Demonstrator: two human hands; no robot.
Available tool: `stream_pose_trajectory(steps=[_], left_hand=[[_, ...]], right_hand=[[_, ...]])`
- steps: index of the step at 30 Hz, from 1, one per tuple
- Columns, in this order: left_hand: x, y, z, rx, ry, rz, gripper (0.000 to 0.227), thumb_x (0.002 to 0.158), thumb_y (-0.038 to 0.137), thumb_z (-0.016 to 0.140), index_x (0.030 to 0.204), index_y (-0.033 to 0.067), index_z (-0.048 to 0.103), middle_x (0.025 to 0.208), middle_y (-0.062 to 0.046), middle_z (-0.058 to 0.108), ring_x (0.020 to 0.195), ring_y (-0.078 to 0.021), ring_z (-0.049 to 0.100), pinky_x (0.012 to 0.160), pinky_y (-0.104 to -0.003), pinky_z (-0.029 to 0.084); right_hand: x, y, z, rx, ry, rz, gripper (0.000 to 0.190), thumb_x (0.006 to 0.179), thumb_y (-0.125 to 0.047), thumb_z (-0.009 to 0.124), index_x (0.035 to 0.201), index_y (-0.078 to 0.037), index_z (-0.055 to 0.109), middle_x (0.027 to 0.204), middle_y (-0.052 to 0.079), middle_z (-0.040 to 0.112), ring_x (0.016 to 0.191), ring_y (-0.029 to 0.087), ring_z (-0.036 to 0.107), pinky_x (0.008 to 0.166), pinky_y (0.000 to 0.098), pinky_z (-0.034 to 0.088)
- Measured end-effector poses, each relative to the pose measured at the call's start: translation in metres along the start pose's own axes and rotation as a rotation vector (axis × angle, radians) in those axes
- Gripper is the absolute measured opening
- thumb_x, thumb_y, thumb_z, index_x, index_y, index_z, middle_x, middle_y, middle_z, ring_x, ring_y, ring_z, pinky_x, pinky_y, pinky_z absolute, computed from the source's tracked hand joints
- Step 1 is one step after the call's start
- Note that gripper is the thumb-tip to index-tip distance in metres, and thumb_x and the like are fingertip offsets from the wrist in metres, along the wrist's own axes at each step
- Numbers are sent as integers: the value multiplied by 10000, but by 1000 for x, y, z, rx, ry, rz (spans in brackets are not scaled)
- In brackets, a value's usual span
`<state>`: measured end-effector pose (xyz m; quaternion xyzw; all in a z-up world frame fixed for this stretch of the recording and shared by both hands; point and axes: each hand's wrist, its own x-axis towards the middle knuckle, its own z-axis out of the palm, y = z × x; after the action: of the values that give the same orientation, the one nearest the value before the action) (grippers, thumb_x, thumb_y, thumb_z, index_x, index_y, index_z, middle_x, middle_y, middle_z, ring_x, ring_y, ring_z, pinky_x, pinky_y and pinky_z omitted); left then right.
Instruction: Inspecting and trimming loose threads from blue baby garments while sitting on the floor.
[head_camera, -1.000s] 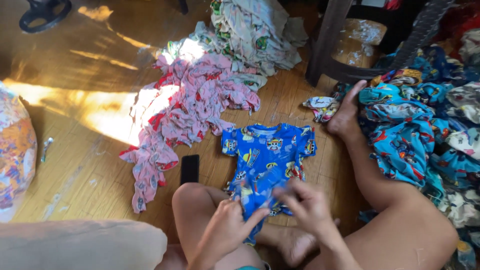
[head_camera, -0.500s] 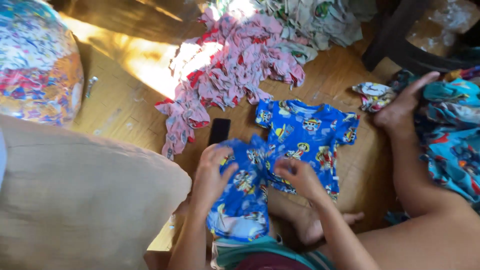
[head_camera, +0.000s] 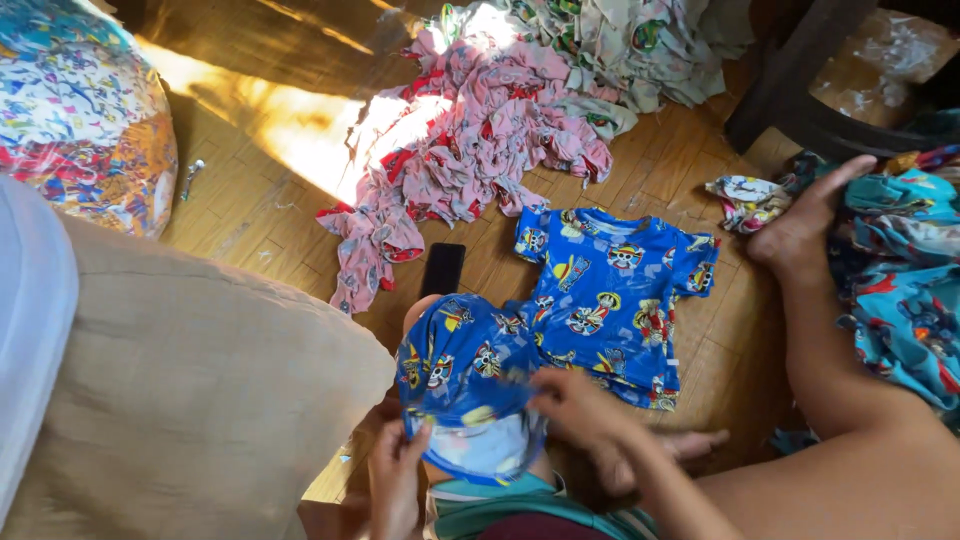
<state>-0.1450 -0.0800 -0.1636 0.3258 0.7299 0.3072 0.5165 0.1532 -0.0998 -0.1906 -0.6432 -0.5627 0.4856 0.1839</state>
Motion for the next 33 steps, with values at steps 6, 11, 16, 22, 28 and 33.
stream_pose_trajectory(steps=[6, 11, 16, 22, 28, 33], left_hand=[[-29, 132, 30, -746, -653, 467, 116, 960, 19, 632, 1037, 17, 546, 1041, -119, 556, 993, -217, 574, 949, -377, 464], [2, 226, 74, 108, -2, 1286, 256, 834, -154, 625, 1035, -5, 575, 882, -82, 588, 713, -160, 576, 658, -276, 513], [40, 257, 144, 308, -191, 1146, 346, 842, 9, 674, 1180, 38, 609, 918, -103, 656, 633, -210, 611, 599, -337, 524], [99, 256, 219, -436, -918, 825, 257, 976, -32, 479, 1166, 30, 640, 1049, -105, 650, 845, -198, 583, 644, -296, 520], [47, 216, 188, 131, -435, 1368, 387, 828, -46, 494, 1066, 132, 741, 1038, -114, 717, 945, -357, 672, 823, -430, 579], [144, 62, 202, 392, -561, 1466, 381, 889, 40, 430, 947, 177, 780, 1134, -75, 735, 1089, -402, 666, 920, -535, 569]], right_hand=[[-54, -9, -155, 1046, 502, -273, 352, 884, 31, 637, 1230, -30, 662, 790, 109, 679, 485, 92, 437, 397, 232, 307], [-146, -157, -200, 551, 1168, -92, 172, 894, 69, 642, 1019, -46, 621, 902, 2, 608, 747, 77, 513, 696, 203, 479], [-119, -10, -273, -128, 1196, 2, 174, 965, -18, 655, 1119, 9, 732, 749, 107, 653, 553, 199, 499, 512, 330, 414], [-121, -43, -274, 160, 1239, -144, 202, 1032, -38, 592, 1184, -63, 721, 802, -3, 593, 602, 78, 414, 521, 232, 314], [-134, -17, -210, 120, 1103, -40, 246, 864, -2, 640, 1053, -64, 784, 835, 121, 716, 749, 258, 577, 710, 364, 428], [-84, 77, -134, -40, 730, 330, 325, 785, -149, 677, 1046, -20, 820, 956, 325, 769, 995, 554, 671, 864, 630, 511]])
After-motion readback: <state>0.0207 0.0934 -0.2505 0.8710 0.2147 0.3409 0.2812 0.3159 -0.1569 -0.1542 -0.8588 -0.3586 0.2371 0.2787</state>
